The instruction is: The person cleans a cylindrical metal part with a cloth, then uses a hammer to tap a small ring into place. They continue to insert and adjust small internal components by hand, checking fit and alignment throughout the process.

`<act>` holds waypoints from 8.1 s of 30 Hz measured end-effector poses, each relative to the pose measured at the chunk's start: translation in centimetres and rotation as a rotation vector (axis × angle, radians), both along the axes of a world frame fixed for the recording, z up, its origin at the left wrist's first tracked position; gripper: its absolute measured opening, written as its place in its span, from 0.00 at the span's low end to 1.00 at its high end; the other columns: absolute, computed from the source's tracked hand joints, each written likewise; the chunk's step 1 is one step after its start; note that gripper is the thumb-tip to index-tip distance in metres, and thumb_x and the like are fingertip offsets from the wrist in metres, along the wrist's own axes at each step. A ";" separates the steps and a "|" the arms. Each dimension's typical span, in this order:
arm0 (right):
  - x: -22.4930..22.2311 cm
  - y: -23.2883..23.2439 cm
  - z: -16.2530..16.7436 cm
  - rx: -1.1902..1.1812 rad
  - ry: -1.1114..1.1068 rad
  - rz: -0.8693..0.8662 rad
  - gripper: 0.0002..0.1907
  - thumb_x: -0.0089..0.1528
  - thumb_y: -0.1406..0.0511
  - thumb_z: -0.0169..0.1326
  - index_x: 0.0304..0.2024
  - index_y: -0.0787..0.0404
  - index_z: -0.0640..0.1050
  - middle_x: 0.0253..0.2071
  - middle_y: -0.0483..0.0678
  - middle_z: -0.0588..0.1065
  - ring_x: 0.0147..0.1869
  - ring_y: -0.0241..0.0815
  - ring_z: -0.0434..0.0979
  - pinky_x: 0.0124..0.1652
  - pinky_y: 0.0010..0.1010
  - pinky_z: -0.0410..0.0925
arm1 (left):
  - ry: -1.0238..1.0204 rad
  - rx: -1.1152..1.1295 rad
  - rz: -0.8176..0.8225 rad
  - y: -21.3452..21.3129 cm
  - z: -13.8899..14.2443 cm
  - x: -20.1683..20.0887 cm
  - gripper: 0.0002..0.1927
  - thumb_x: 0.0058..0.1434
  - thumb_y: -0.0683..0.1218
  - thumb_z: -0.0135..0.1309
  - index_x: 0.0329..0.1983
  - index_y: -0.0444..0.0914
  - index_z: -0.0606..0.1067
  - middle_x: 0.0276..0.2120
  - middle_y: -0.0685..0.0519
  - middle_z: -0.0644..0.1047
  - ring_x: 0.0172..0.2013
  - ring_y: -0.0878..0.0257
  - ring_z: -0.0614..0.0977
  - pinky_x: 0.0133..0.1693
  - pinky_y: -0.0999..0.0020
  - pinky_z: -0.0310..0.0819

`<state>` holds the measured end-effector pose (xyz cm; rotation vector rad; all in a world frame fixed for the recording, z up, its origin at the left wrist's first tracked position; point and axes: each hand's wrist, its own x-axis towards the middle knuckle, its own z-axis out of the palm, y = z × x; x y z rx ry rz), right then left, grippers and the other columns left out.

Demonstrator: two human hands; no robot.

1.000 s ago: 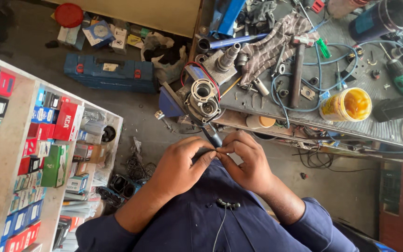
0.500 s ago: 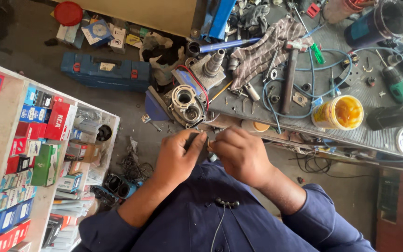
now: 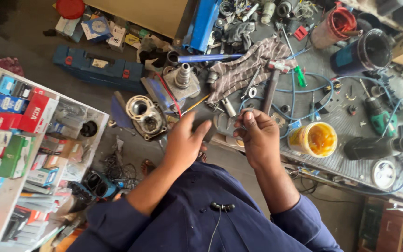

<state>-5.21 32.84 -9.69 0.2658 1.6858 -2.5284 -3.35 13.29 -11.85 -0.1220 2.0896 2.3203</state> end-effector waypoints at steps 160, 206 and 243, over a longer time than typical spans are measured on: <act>2.1 -14.8 2.9 1.146 0.900 0.537 0.41 0.53 0.55 0.69 0.65 0.64 0.71 0.71 0.62 0.54 0.76 0.66 0.50 0.69 0.56 0.49 | 0.996 -1.464 -0.258 -17.3 7.9 1.4 0.09 0.60 0.41 0.57 0.42 0.32 0.78 0.41 0.47 0.78 0.40 0.56 0.83 0.42 0.65 0.81; 1.4 -13.6 4.1 0.987 0.729 0.685 0.43 0.51 0.54 0.69 0.66 0.64 0.72 0.78 0.64 0.46 0.81 0.69 0.43 0.73 0.59 0.45 | 0.918 -1.664 -0.423 -15.5 10.1 1.0 0.10 0.50 0.43 0.56 0.34 0.34 0.78 0.34 0.50 0.76 0.34 0.59 0.81 0.34 0.68 0.79; -1.3 -8.9 2.4 0.728 0.673 0.708 0.21 0.57 0.65 0.66 0.53 0.58 0.80 0.69 0.57 0.64 0.76 0.58 0.60 0.71 0.48 0.56 | -0.211 -0.578 -0.156 -17.5 8.8 2.4 0.07 0.57 0.41 0.62 0.39 0.36 0.81 0.37 0.53 0.83 0.34 0.68 0.85 0.35 0.76 0.82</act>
